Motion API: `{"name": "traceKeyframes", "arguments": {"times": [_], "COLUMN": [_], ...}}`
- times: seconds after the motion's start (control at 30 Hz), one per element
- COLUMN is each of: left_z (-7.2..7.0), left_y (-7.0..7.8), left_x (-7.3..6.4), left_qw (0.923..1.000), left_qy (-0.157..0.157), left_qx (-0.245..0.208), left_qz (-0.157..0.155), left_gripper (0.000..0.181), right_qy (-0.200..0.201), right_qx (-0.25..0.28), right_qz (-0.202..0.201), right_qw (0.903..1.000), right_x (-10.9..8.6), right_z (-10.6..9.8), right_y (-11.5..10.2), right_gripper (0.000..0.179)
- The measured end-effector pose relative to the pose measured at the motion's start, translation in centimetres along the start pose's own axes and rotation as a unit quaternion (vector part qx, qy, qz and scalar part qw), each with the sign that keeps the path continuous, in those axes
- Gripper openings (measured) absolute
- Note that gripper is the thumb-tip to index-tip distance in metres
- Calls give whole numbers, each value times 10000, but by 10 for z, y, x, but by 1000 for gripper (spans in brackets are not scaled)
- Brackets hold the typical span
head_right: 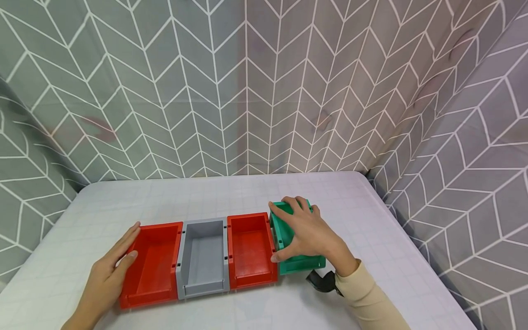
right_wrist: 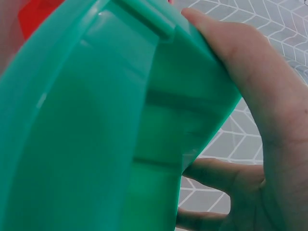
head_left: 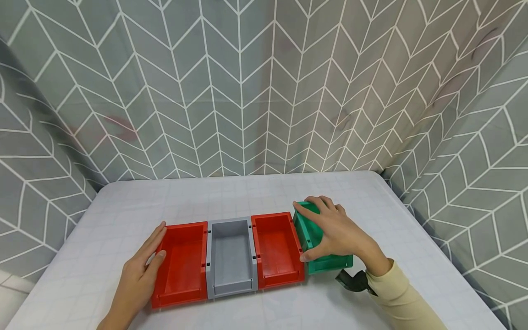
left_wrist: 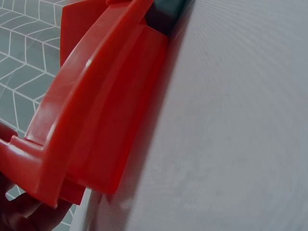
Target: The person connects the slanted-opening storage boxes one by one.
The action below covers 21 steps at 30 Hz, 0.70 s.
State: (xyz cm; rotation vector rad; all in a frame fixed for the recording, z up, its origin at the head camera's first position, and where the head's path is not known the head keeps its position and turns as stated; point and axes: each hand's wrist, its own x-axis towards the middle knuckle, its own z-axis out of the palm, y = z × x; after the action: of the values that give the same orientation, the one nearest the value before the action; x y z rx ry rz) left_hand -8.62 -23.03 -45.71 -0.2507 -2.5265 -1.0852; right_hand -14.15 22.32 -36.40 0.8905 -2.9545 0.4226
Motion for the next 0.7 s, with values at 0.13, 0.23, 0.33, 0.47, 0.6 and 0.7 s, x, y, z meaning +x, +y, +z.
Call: {"name": "traceKeyframes", "arguments": {"times": [0.13, 0.23, 0.33, 0.47, 0.6, 0.7], "left_z": [0, 1, 1, 1, 0, 0], "left_y": [0, -1, -1, -1, 0, -1], "left_x": [0, 0, 0, 0, 0, 0], "left_qw": [10000, 10000, 10000, 10000, 9999, 9999], "left_qy": [9, 18, 24, 18, 20, -6], "left_qx": [1, -15, -45, -25, -52, -89], "left_qz": [21, 52, 80, 91, 94, 92], "left_gripper": [58, 58, 57, 58, 59, 60], "right_qy": [-17, -58, -86, -64, -60, -62], "right_qx": [0, 1, 6, 29, 30, 34], "right_qz": [20, 39, 62, 79, 76, 70], "right_qw": [10000, 10000, 9999, 9999, 9999, 10000], "right_x": [1, 1, 1, 1, 1, 1], "right_z": [2, 3, 4, 5, 6, 7], "right_y": [0, -1, -1, 0, 1, 2], "right_gripper": [115, 116, 116, 117, 118, 118]}}
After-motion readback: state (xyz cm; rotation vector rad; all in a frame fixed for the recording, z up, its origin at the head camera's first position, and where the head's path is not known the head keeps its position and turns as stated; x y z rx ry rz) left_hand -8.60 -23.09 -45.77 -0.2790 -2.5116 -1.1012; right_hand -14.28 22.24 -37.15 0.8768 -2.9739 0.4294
